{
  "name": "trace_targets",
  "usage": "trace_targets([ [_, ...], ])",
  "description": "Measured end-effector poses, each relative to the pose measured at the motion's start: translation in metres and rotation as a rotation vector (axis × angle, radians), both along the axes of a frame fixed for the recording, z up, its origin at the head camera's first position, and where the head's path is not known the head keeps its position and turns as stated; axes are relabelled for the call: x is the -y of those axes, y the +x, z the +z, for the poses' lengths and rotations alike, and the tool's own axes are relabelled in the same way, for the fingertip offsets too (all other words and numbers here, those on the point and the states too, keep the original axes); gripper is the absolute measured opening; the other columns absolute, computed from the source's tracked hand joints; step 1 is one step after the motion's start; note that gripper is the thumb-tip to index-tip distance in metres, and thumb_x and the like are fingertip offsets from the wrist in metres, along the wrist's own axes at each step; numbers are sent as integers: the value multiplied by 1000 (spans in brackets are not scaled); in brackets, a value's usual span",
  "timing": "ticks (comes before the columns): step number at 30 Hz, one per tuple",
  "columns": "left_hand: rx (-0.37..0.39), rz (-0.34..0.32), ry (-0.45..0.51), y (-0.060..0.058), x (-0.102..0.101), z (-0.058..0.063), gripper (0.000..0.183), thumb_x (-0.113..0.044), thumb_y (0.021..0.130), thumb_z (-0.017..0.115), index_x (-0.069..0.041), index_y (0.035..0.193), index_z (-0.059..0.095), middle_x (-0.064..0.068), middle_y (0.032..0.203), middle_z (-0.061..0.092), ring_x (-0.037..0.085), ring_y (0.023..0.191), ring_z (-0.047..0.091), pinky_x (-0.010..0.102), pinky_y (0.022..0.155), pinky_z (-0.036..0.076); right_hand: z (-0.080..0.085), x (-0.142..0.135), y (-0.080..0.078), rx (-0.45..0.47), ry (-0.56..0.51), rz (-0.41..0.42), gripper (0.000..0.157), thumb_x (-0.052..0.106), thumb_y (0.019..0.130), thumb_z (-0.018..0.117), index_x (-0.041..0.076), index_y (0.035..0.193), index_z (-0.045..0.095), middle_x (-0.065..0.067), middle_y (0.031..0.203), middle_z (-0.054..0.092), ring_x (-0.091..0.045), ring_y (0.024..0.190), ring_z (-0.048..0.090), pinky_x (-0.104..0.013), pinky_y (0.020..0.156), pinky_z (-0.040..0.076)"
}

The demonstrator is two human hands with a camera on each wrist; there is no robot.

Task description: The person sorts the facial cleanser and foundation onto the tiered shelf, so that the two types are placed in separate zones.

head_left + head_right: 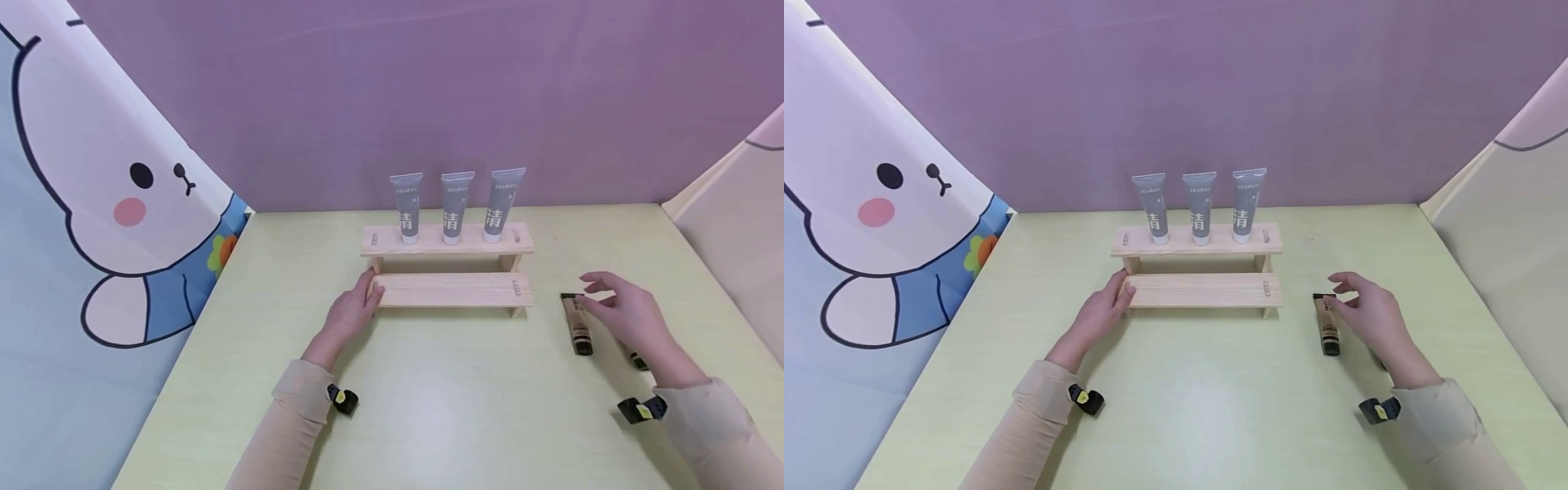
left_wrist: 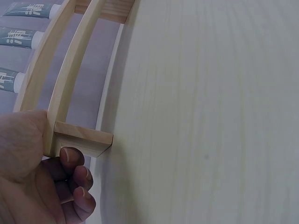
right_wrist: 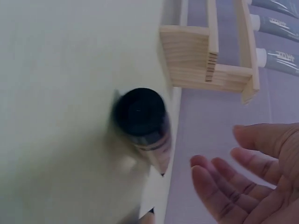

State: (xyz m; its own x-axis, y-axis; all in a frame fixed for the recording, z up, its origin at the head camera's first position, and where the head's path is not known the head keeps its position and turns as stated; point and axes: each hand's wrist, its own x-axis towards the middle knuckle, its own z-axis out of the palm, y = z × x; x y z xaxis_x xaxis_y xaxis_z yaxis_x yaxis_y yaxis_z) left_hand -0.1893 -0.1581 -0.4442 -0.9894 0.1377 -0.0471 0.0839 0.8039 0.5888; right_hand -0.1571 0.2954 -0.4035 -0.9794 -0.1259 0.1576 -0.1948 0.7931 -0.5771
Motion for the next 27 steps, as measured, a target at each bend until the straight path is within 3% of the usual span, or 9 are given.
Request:
trace_targets([
  [4,-2,-1,2,0,0,0,57,-48,104,38,-19,153,29,19,128,61,39,115,59,53,92,46,-6,0,4,64,43,-1,46,22,93,67,-2,129,54,-25,106,65,-42,87,65,-44,65,50],
  [10,-12,-2,8,1,1,1,57,-47,104,38,-18,152,29,20,125,63,39,111,60,53,89,47,-10,1,6,198,93,2,57,30,95,64,-6,134,46,-27,106,65,-32,80,64,-37,60,47],
  [18,-11,-2,13,2,0,2,56,-45,104,38,-18,153,30,19,125,63,39,112,60,53,90,46,-17,4,7,285,160,26,64,23,94,60,-22,133,37,-27,98,65,-35,79,64,-53,72,48],
  [20,-10,-2,16,2,0,2,56,-45,104,38,-18,152,30,19,123,64,39,111,60,53,89,47,-19,6,7,275,179,34,53,20,92,59,-20,125,47,-22,88,67,-30,72,63,-50,68,49],
  [22,-8,1,18,2,0,1,56,-46,104,38,-18,152,30,19,122,64,39,111,61,53,89,47,-19,9,7,271,190,39,33,16,89,58,-13,106,59,-13,74,63,-23,62,56,-42,59,46],
  [24,-9,1,21,3,1,1,56,-46,104,38,-19,152,30,18,121,65,39,110,61,53,89,47,-20,11,7,265,197,37,17,13,85,58,-4,86,58,-5,64,54,-18,56,48,-36,53,39],
  [27,-9,-1,27,3,1,1,56,-46,104,38,-18,152,30,18,123,64,39,111,61,53,89,47,-19,13,7,260,199,33,19,13,83,58,-6,86,58,-8,66,55,-19,57,49,-35,52,39],
])
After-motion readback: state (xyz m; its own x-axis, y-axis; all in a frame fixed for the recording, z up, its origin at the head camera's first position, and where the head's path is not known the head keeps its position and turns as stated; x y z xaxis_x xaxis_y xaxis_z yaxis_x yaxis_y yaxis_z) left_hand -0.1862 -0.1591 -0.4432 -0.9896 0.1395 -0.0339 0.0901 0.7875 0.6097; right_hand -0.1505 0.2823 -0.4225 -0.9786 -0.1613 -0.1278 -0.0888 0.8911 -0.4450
